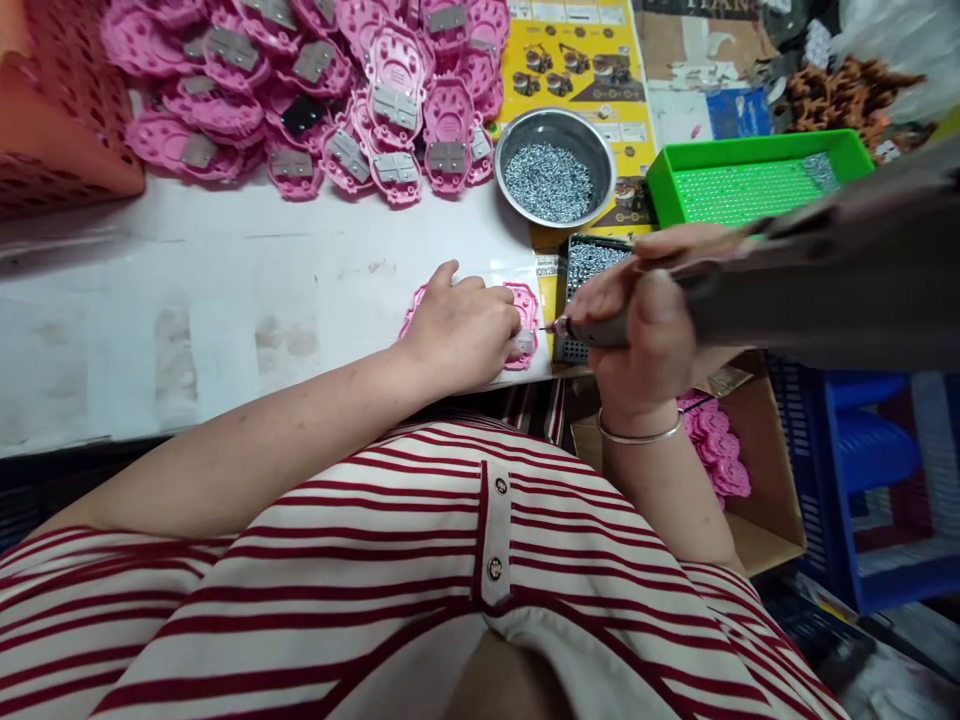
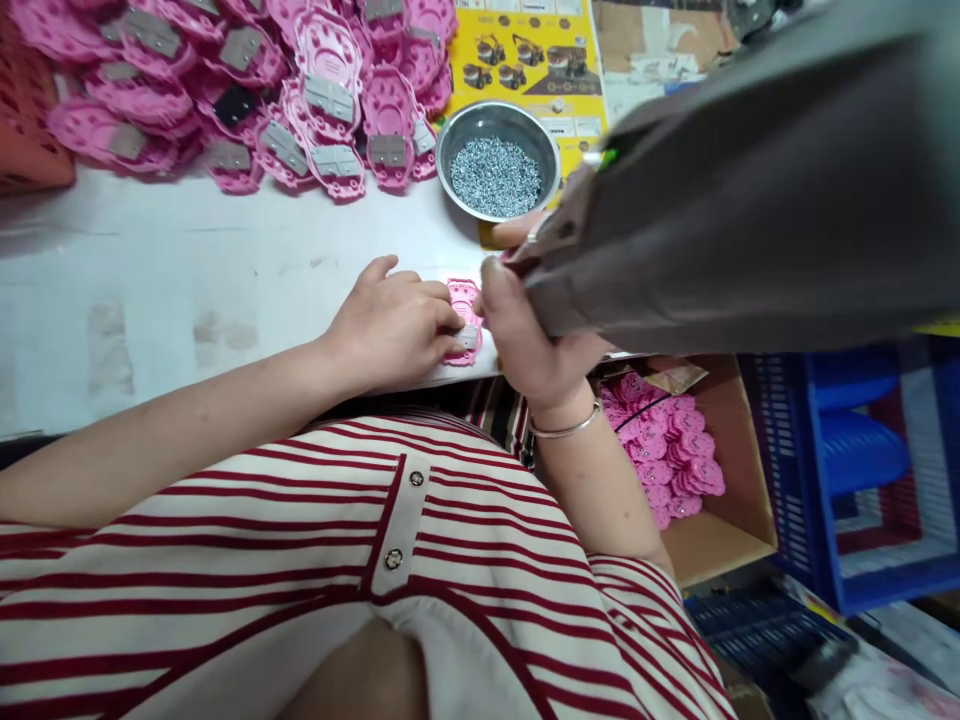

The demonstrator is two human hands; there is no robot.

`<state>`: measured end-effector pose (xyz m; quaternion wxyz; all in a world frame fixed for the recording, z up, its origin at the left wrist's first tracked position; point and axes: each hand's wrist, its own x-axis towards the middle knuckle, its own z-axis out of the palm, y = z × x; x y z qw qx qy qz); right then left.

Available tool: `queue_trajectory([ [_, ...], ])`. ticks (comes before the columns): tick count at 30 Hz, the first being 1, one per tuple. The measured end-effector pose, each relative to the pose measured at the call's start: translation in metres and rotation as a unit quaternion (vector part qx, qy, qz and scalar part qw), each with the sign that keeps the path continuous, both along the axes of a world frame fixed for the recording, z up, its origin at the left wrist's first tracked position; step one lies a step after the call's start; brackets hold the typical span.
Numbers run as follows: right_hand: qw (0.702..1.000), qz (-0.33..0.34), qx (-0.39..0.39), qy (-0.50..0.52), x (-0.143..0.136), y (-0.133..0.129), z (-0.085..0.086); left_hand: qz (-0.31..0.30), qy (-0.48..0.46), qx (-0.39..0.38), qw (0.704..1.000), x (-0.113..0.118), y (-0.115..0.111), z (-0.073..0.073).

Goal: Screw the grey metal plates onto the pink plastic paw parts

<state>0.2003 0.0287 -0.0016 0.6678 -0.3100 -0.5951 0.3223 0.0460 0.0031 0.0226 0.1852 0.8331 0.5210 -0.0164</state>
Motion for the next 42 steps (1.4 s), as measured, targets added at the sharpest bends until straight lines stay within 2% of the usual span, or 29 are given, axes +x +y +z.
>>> queue_trajectory([
  [4,0.994,-0.046,0.082,0.063,0.013,0.001,0.017,-0.002,0.005,-0.001,1.000,-0.002,-0.001,-0.001],
  [8,0.990,-0.068,0.113,0.055,0.024,0.007,0.014,-0.002,-0.001,0.001,1.000,-0.003,-0.001,-0.004],
  [14,0.990,-0.122,0.063,0.031,0.026,0.004,0.000,-0.003,-0.004,0.006,1.000,-0.004,-0.002,-0.006],
  [20,0.987,-0.157,0.021,0.005,0.027,0.003,-0.006,-0.002,-0.011,0.021,1.000,-0.005,-0.004,-0.008],
  [26,0.990,-0.132,0.035,0.021,0.026,0.003,-0.001,0.002,-0.012,0.051,0.999,-0.006,-0.011,-0.012],
  [29,0.989,-0.124,0.065,0.035,0.024,-0.001,0.008,-0.002,-0.021,0.074,0.997,-0.009,-0.018,-0.015],
  [33,0.995,-0.092,0.029,0.028,0.015,-0.014,0.024,-0.011,-0.030,0.108,0.994,-0.012,-0.026,-0.022],
  [35,0.997,-0.062,0.039,0.038,0.009,-0.020,0.028,-0.010,-0.029,0.124,0.992,-0.012,-0.028,-0.025],
  [38,0.997,-0.002,0.075,0.030,0.001,-0.026,0.024,-0.012,-0.029,0.142,0.989,-0.010,-0.030,-0.027],
  [40,0.998,0.015,0.058,0.007,-0.001,-0.029,0.018,-0.015,-0.027,0.148,0.989,-0.010,-0.030,-0.028],
  [42,1.000,0.004,0.023,-0.012,-0.002,-0.031,0.013,-0.012,-0.026,0.148,0.989,-0.009,-0.030,-0.027],
])
